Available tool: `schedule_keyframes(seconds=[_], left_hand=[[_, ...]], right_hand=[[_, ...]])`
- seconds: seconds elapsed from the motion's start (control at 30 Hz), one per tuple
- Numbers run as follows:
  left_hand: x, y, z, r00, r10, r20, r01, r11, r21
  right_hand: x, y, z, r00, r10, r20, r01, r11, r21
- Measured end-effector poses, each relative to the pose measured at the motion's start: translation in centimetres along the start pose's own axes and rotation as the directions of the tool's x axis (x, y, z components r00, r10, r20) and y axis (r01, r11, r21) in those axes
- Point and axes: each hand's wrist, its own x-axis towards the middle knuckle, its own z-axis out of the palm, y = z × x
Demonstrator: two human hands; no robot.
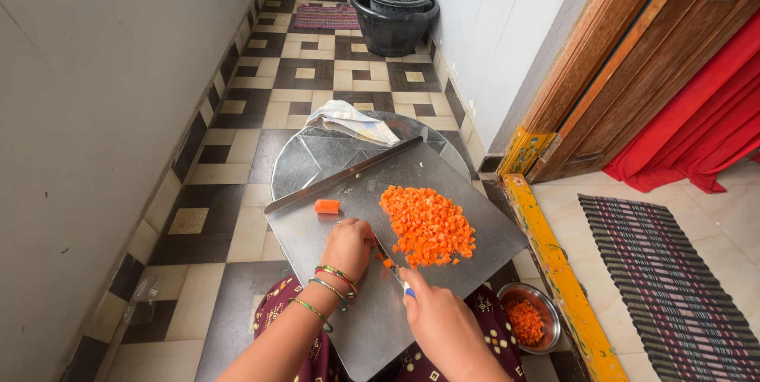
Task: The person chops a carrot into small pieces using a knife on a tray and then transfers the chopped pieces into a bowl.
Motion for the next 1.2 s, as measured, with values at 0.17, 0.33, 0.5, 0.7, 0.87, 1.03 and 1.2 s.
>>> schedule_keyframes(seconds=[0.17, 0.33, 0.5, 0.7, 0.87, 1.03, 1.2], left_hand=[[0.2, 0.2, 0.0, 1.0, 0.019, 0.009, -0.019, 0.999, 0.039], [0.2, 1.2, -0.2, 1.0, -0.007, 0.029, 0.005, 0.997, 0.079], [0.0, 1.6, -1.0, 1.0, 0.007, -0.009, -0.007, 1.0, -0.027], [0.1, 1.6, -1.1, 1.0, 0.013, 0.007, -0.013, 1.0, 0.013], [0.1, 2.1, -1.1, 1.0, -0.003, 0.019, 0.002, 1.0, 0.031], [0.1, 2.6, -1.5, 1.0, 0.024, 0.019, -0.025, 0.999, 0.033], [0.3, 2.6, -1.6, 0.999, 0.013, 0.043, -0.013, 1.0, 0.011]], right_hand=[[0.5, -0.2, -0.4, 1.0, -0.012, -0.008, 0.012, 1.0, -0.006], [0.7, 0.0, -0.5, 1.0, 0.0, 0.025, 0.001, 0.998, -0.07], [0.2, 1.3, -1.2, 0.998, 0.022, -0.053, -0.019, 0.998, 0.06], [0.7, 1.0, -1.3, 0.985, 0.156, 0.072, -0.161, 0.984, 0.071], [1.2, -0.1, -1.4, 0.979, 0.18, 0.096, -0.187, 0.979, 0.076], [1.3, -0.6, -1.9, 0.972, 0.201, 0.119, -0.209, 0.976, 0.059], [1.6, -0.5, -1.6, 0.99, 0.124, 0.066, -0.129, 0.99, 0.064]])
